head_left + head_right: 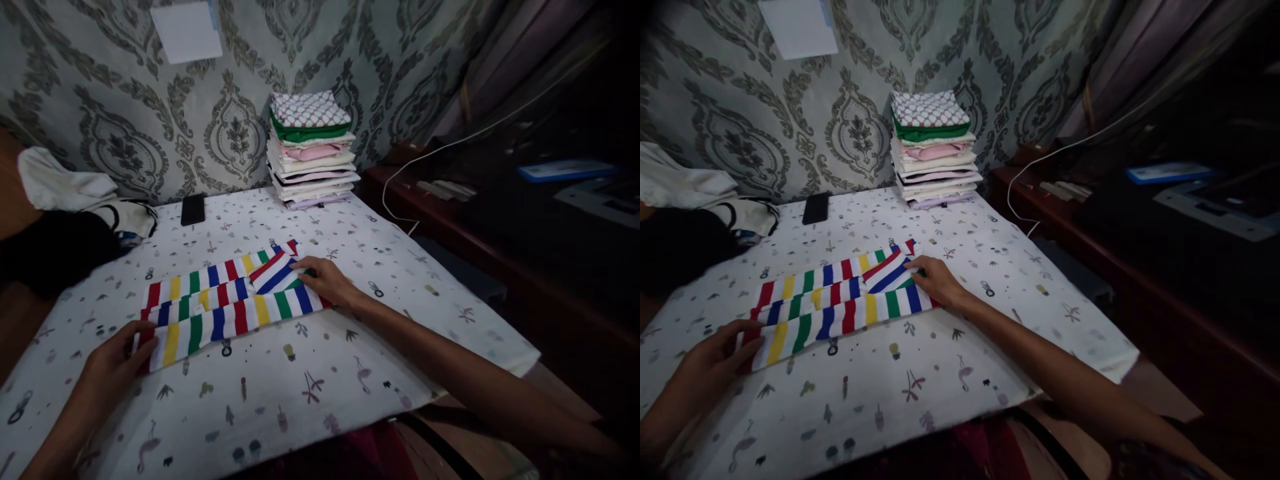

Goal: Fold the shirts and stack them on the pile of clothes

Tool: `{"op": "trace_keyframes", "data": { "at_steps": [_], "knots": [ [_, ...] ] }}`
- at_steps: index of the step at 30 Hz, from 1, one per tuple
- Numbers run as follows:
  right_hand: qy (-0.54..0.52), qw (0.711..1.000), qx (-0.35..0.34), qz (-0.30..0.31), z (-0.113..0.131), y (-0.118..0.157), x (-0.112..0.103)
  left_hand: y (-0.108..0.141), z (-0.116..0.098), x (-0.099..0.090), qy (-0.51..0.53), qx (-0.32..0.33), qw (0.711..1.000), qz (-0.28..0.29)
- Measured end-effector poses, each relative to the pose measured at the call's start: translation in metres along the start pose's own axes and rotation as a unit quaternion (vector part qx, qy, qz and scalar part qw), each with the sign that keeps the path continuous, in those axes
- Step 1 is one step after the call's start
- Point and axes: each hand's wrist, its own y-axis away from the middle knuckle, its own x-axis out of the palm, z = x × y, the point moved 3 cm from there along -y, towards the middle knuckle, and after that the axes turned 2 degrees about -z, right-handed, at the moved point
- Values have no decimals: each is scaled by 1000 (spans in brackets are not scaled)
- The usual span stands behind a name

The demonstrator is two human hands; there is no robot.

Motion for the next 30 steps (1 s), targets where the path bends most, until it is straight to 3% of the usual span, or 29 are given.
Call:
{"op": "trace_keyframes", "data": {
  "at_steps": [4, 8, 12, 16, 19, 22, 30],
  "knots": [
    [-11, 1000, -10, -13, 3, 6, -4, 2, -19, -8, -99, 23, 995, -17],
    [-117, 991, 40, -56, -5, 18, -11, -8, -77, -6, -146, 132, 980, -10],
    [-183, 972, 63, -130, -20, 39, -22, -35, -154, 28, -68, 262, 959, 78],
    [-90, 981, 37, -168, -20, 68, -35, -64, -206, 70, -59, 292, 950, 96],
    [8, 992, 32, -125, -13, 82, -34, -73, -221, 88, -87, 297, 948, 74],
    [58, 994, 27, -84, -9, 85, -28, -74, -222, 95, -93, 291, 950, 62],
    [86, 993, 28, -79, -6, 79, -20, -73, -213, 98, -15, 235, 968, 88]
  ]
}}
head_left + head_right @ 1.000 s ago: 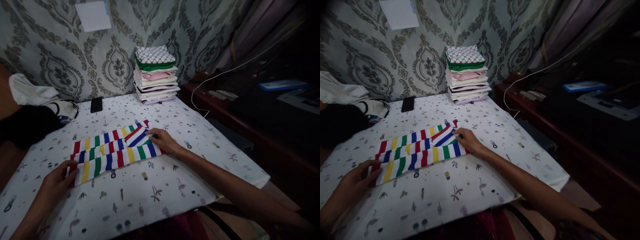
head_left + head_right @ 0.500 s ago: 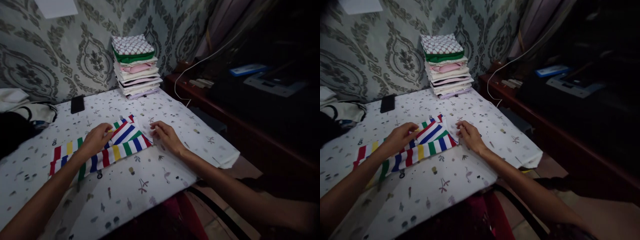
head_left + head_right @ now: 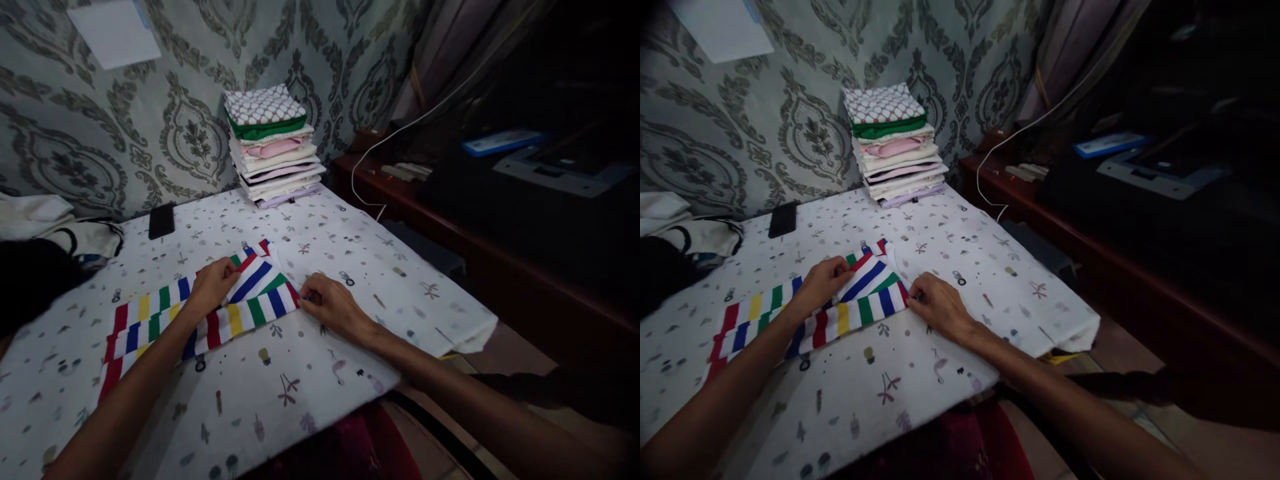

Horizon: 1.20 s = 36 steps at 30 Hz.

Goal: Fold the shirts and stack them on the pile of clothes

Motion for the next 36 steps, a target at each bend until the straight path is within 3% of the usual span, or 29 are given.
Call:
{"op": "trace_keyframes", "data": {
  "at_steps": [7, 10, 13, 16, 19, 21, 26, 30, 32, 36],
  "knots": [
    [22, 1000, -13, -3, 0, 2, 0, 3, -7, 0, -31, 8, 999, -3],
    [13, 1000, -20, -10, -2, 1, -2, 11, 0, -12, -9, 6, 1000, -10],
    [15, 999, -28, -24, -1, -7, -6, 29, 29, -37, 3, 0, 999, -32],
    [45, 997, -52, -34, 9, -27, -4, 58, 76, -65, -9, -20, 999, -26],
    [62, 992, -108, -9, 29, -52, 14, 92, 117, -83, -15, -58, 998, -6],
    [74, 985, -154, 20, 41, -65, 35, 112, 131, -88, -16, -74, 997, 2],
    [137, 964, -223, 46, 47, -73, 81, 143, 134, -83, -21, -132, 990, 35],
    [188, 954, -233, 32, 41, -69, 92, 155, 139, -83, 8, -201, 977, 63],
    [208, 949, -234, 31, 39, -67, 93, 160, 144, -83, 44, -209, 976, 45],
    [233, 939, -252, 37, 40, -65, 95, 169, 144, -79, 116, -206, 968, -83]
  ]
}}
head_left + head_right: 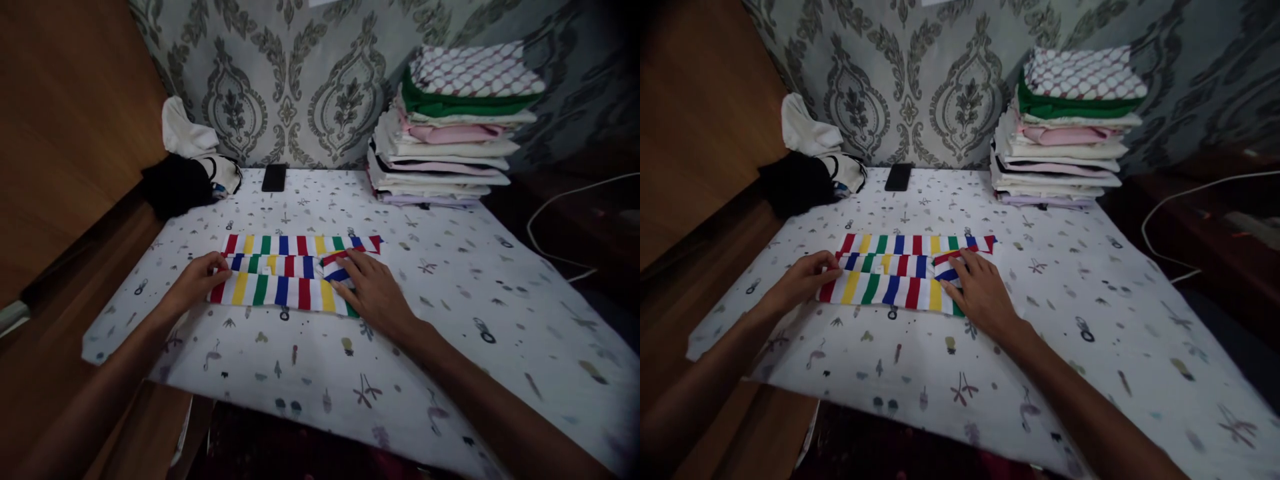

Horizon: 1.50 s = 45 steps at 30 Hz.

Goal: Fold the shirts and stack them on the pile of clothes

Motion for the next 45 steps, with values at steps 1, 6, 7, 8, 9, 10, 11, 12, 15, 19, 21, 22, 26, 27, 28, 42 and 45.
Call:
{"op": "trace_keyframes", "data": {
  "at_steps": [1, 6, 7, 8, 9, 10, 11, 12, 15, 19, 21, 22, 26, 27, 28, 42, 45],
  "knots": [
    [2, 1000, -5, -1, 1, 0, 0, 4, 0, 3, 2, -4, 1000, -23],
    [6, 1000, 3, 10, 2, -1, 0, 18, -8, 20, -159, -16, 986, -41],
    [7, 1000, 8, 15, 2, -1, 0, 18, -10, 22, -192, -13, 980, -40],
    [6, 1000, 11, 19, 2, -1, 1, 18, -11, 23, -219, -11, 975, -41],
    [5, 1000, 12, 21, 2, -1, 0, 17, -11, 24, -239, -11, 970, -39],
    [3, 1000, 12, 20, 1, -1, 0, 16, -11, 24, -253, -13, 967, -35],
    [1, 1000, 11, 18, 1, -1, 0, 16, -12, 24, -263, -14, 964, -31],
    [0, 1000, 8, 15, 1, 0, 0, 15, -12, 23, -271, -13, 962, -32],
    [6, 1000, -7, 3, 4, 1, -3, 17, -16, 21, -277, 26, 958, -63],
    [11, 997, -72, -11, 24, 1, -6, 21, -24, 34, -224, 170, 959, -28],
    [5, 992, -128, -3, 40, 3, -4, 23, -25, 47, -200, 235, 951, 30],
    [3, 988, -157, 3, 47, 4, -2, 23, -24, 54, -195, 255, 945, 55],
    [13, 974, -225, 4, 64, 12, 14, 21, -18, 71, -204, 281, 932, 101],
    [18, 973, -228, -2, 64, 13, 17, 20, -17, 73, -207, 285, 931, 99],
    [21, 974, -228, -7, 64, 14, 19, 20, -16, 73, -209, 290, 929, 96],
    [-62, 981, -129, 132, 96, -17, -2, -45, 26, -3, -181, 146, 972, -16],
    [-93, 980, -99, 143, 133, -51, 0, -74, 15, 6, -196, 161, 967, -15]
  ]
}}
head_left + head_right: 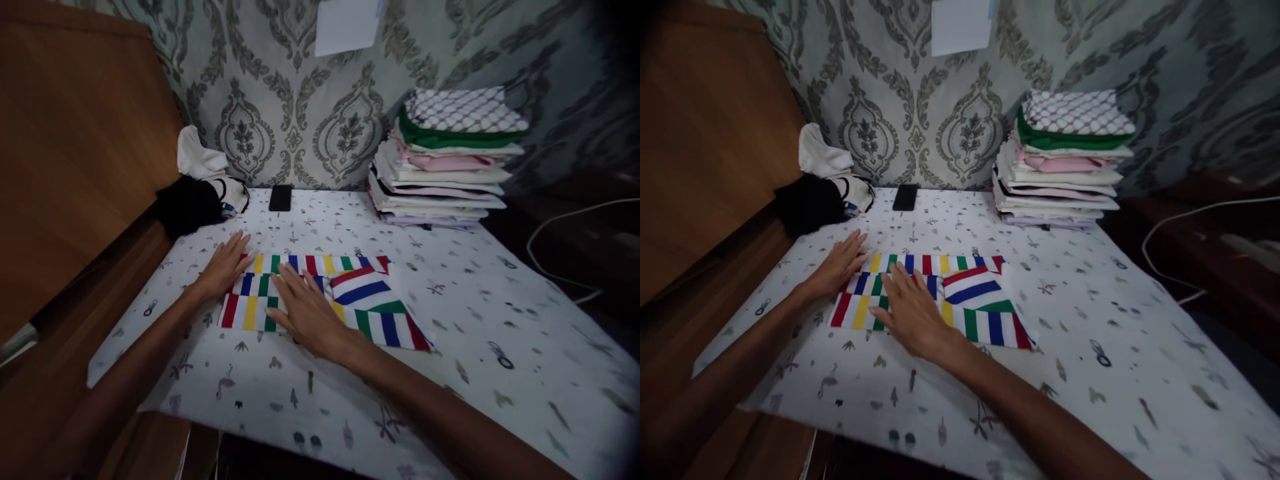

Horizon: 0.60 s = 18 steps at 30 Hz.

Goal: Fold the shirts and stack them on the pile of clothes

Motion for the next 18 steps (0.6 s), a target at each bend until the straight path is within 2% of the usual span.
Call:
{"op": "trace_keyframes", "data": {
  "at_steps": [2, 5, 7, 9, 12, 15, 18],
  "knots": [
    [1, 1000, 27, 2, 9, -24, 7, -13, -4, 12, -28, 8, 999, 26],
    [3, 999, 49, 13, 5, -42, 24, -18, -1, 24, -32, 12, 998, 43],
    [0, 999, 49, 9, 1, -44, 31, -18, 6, 22, 20, 12, 999, 29],
    [2, 999, 52, -14, 5, -43, 30, -19, 17, 12, 101, 6, 995, -7],
    [13, 998, 7, -61, 34, -41, 21, -27, 29, -6, 146, -6, 989, -33],
    [11, 997, -66, -39, 74, -43, 20, -39, 32, -14, 92, -38, 995, 29],
    [23, 999, -45, -2, 96, -46, 27, -46, 31, -13, 73, -88, 990, 79]
  ]
}}
